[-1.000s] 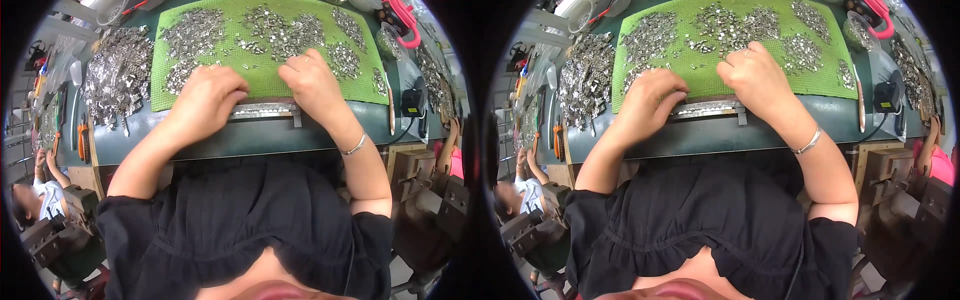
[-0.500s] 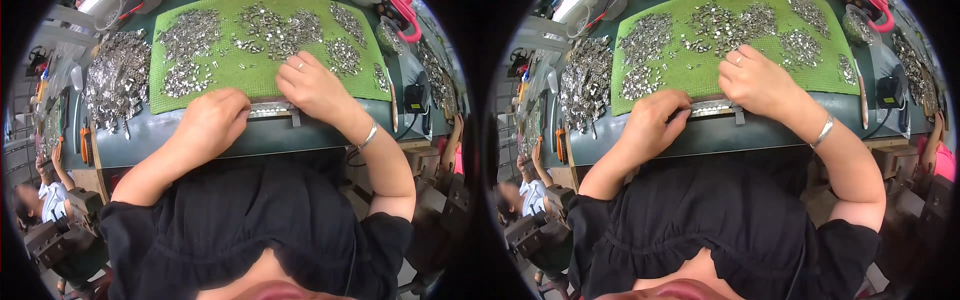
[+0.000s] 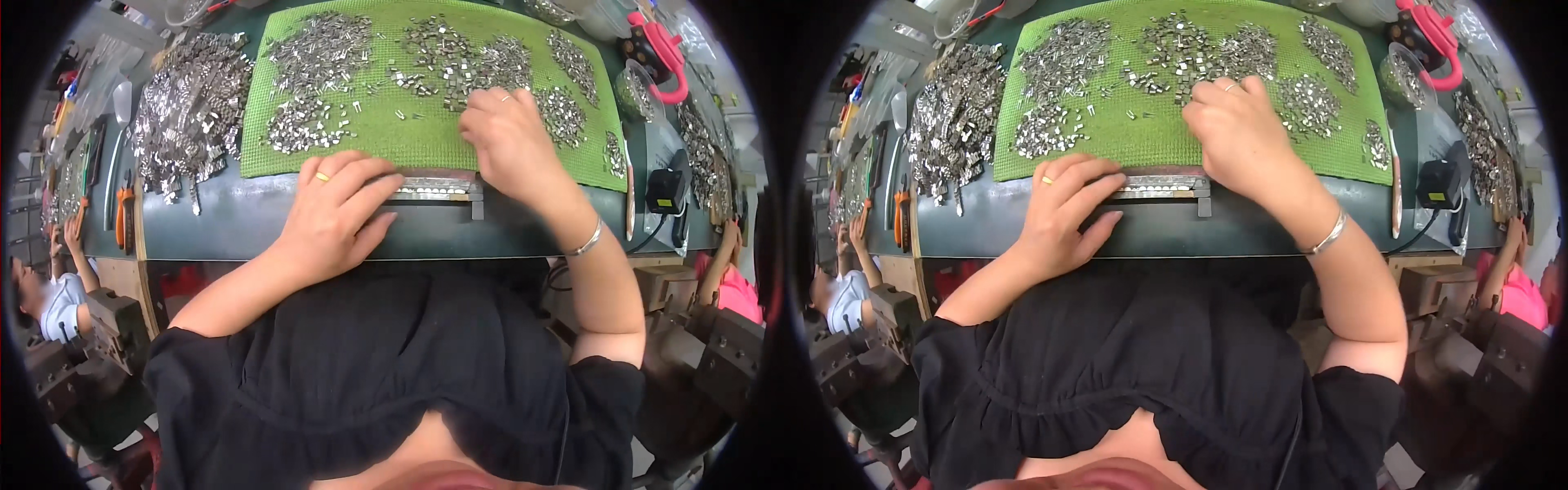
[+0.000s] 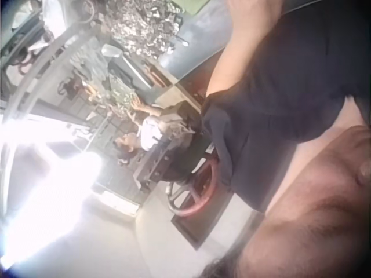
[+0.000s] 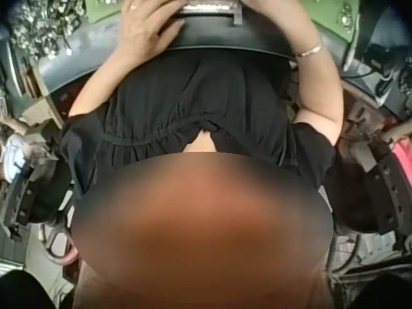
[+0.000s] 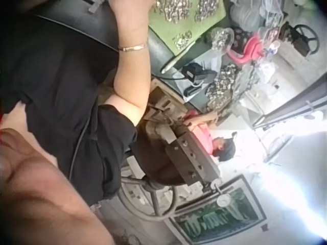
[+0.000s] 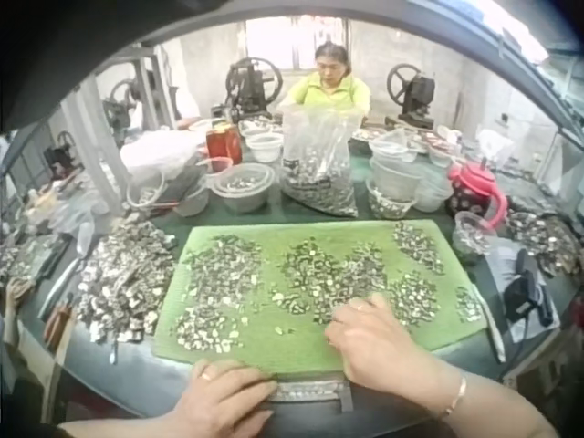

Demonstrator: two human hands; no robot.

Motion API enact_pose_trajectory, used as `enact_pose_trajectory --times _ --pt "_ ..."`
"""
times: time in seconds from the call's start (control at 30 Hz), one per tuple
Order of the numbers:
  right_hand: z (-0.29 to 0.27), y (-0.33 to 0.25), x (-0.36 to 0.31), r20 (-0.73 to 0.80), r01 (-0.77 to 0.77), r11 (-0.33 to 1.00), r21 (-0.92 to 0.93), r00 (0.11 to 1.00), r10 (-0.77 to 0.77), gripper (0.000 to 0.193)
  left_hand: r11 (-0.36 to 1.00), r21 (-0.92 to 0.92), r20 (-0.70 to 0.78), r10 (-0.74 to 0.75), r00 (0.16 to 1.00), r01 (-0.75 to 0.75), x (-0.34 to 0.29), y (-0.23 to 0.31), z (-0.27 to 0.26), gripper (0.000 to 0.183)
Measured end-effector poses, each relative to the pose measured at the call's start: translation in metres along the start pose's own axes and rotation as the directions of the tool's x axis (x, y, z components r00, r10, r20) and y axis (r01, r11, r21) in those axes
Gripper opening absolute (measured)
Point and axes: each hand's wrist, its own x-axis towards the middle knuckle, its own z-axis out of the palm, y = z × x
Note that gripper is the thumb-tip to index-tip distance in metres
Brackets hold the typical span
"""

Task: The person places small metal pieces into a metal fixture by hand, then inserts the fixture into a manual press machine and turns the wheel to press them.

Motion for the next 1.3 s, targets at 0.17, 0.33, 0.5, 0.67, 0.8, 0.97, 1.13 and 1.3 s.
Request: enact_pose_trajectory --times 0.17,0.33,0.5,0.67,0.8,0.97,1.13,1.3 --pt "-0.006 -0.045 -0.001 -0.082 -0.03 0.823 0.567 0.992 0.093 0.005 0.992 -0.048 -0.145 -0.119 0.982 0.113 -0.013 0.0 0.013 0.047" --pt "0.002 -0.056 -0.007 0.028 -0.082 0.756 0.649 0.996 0.084 0.004 0.992 -0.097 -0.112 -0.09 0.99 0.079 -0.011 -0.001 0.016 0.048" --pt "0.003 -0.06 -0.003 0.049 -0.054 0.84 0.539 0.998 0.033 0.005 0.988 -0.123 -0.111 -0.106 0.988 0.092 -0.013 -0.003 0.018 0.048" --pt "-0.002 -0.081 -0.004 0.023 0.141 0.987 0.079 0.989 -0.143 0.008 0.987 -0.126 -0.137 -0.116 0.984 0.099 -0.017 -0.005 0.017 0.048" --pt "0.011 -0.074 -0.026 -0.124 0.223 0.974 0.027 0.968 -0.218 0.033 0.99 -0.114 -0.152 -0.095 0.984 0.078 -0.016 -0.004 0.009 0.049" --pt "-0.015 -0.058 -0.05 0.027 -0.205 0.9 0.385 0.977 0.211 0.075 0.991 0.011 -0.034 -0.134 0.99 0.134 -0.019 -0.02 -0.024 0.05" --pt "-0.021 -0.023 -0.065 0.238 -0.336 0.769 0.543 0.941 0.243 0.059 0.998 0.059 0.25 -0.011 0.968 -0.003 0.001 -0.037 -0.036 0.033" --pt "-0.015 -0.023 -0.084 0.121 -0.296 0.746 0.596 0.952 0.282 0.055 0.998 -0.065 0.407 0.01 0.913 0.018 0.022 -0.037 -0.038 0.029"
